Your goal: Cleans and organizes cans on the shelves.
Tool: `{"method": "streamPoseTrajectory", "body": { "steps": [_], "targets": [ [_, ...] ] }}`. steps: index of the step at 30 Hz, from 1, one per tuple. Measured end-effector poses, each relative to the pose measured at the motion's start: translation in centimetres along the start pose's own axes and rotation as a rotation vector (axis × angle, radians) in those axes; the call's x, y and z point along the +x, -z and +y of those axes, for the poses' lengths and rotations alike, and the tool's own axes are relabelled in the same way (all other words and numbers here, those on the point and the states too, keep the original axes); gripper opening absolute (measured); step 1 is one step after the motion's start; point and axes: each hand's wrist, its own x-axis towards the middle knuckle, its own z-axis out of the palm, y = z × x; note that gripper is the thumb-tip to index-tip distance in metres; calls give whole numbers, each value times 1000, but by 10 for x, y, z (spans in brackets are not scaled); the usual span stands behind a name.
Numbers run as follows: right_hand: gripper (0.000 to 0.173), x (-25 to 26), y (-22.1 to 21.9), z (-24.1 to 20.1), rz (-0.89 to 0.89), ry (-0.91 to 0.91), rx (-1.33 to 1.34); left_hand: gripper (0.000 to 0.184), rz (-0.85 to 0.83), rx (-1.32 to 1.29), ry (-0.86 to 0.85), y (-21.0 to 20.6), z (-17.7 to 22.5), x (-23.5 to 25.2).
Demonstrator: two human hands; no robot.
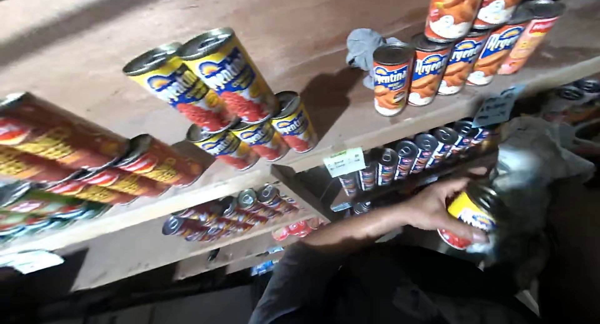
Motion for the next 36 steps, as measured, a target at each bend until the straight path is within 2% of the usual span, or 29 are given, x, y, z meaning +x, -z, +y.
{"method": "streamPoseTrajectory", "body": {
  "steps": [2,5,7,8,9,11,12,14,15,17,19,21,23,26,31,36],
  "targets": [
    [30,2,-17,-15,-91,112,66,81,1,89,-93,-3,1,-11],
    [32,0,-35,-7,-299,276,277,79,150,109,-194,-2,3,-27],
    [52,-6,-41,1,-506,295,391,83,222,52,-218,3,8,-36],
    [55,-11,-44,0,-545,279,433,85,222,49,-214,7,11,-39],
    [49,-16,-47,-3,-522,253,448,85,205,77,-197,10,16,-42],
    [26,-19,-53,-9,-348,202,438,74,150,236,-141,12,28,-45],
    [25,-17,-53,-9,-282,192,422,67,119,330,-128,11,35,-45],
    [25,-14,-51,-4,-160,192,387,70,111,419,-157,13,49,-46],
    [24,-13,-50,4,-91,215,376,72,171,419,-186,16,58,-47],
    [24,-10,-43,17,15,237,313,66,394,391,-218,27,82,-51],
    [25,-9,-36,30,20,221,341,61,638,430,-210,42,113,-49],
    [21,-7,-35,28,20,192,381,71,746,598,-230,68,134,-39],
    [21,-9,-36,20,-9,187,392,72,778,726,-200,92,140,-29],
    [22,-12,-39,-9,4,131,291,68,783,698,-111,110,137,-21],
    [16,-12,-46,7,-3,193,308,70,798,703,28,115,130,-21],
    [18,-10,-53,10,-6,190,380,102,920,928,72,104,133,-21]
  ]
}}
